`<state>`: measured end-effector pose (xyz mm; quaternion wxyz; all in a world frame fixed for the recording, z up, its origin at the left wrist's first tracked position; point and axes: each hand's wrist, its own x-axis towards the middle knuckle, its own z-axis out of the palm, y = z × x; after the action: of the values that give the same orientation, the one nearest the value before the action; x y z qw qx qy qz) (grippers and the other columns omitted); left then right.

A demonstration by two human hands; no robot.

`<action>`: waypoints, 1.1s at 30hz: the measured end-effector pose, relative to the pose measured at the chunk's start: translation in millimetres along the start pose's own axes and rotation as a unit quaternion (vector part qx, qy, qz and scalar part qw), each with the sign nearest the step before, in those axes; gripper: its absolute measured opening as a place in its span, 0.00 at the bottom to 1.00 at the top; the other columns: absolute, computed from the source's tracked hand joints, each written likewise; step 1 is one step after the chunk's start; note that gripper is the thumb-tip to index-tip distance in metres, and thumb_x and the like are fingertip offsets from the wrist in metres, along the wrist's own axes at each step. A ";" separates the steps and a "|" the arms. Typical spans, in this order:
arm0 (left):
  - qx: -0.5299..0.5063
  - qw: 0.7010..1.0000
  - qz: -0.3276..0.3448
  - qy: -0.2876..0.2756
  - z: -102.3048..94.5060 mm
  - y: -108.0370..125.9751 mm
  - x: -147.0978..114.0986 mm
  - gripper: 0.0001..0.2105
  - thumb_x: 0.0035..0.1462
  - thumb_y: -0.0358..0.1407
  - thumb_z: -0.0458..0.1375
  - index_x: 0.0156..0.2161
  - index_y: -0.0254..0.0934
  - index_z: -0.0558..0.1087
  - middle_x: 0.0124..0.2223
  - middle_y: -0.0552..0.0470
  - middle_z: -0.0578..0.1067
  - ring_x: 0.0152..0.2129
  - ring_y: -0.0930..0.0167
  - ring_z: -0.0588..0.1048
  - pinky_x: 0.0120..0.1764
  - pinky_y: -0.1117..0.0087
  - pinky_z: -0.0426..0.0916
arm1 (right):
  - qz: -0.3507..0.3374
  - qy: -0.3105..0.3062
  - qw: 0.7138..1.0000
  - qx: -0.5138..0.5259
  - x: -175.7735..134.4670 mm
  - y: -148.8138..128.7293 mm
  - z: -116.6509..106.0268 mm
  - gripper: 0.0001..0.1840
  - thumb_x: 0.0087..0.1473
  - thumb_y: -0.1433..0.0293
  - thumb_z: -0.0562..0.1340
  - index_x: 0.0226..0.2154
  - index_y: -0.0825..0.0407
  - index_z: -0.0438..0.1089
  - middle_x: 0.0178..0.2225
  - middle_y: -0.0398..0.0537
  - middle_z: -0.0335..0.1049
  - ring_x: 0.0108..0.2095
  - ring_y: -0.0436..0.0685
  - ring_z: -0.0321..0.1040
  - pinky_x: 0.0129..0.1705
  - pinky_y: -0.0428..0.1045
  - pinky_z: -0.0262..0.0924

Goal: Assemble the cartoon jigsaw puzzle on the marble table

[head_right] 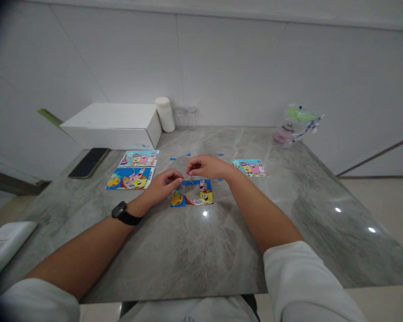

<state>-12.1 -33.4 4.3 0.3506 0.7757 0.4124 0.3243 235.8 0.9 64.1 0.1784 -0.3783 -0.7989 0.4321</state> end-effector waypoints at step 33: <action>-0.069 0.995 -0.057 0.036 6.8 -4.2 -1.7 0.14 0.65 0.45 0.55 0.37 0.38 0.77 0.36 0.52 0.79 0.35 0.68 0.76 0.40 0.68 0.71 | 0.028 0.002 0.995 0.098 11.7 11.3 18.1 0.12 0.51 0.64 0.71 0.37 0.52 0.75 0.31 0.41 0.77 0.32 0.51 0.71 0.36 0.47 0.64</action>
<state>-9.1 -35.1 -3.1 0.4059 0.7127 0.4448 0.3597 222.2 3.6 44.1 0.2039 -0.3823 -0.7412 0.5128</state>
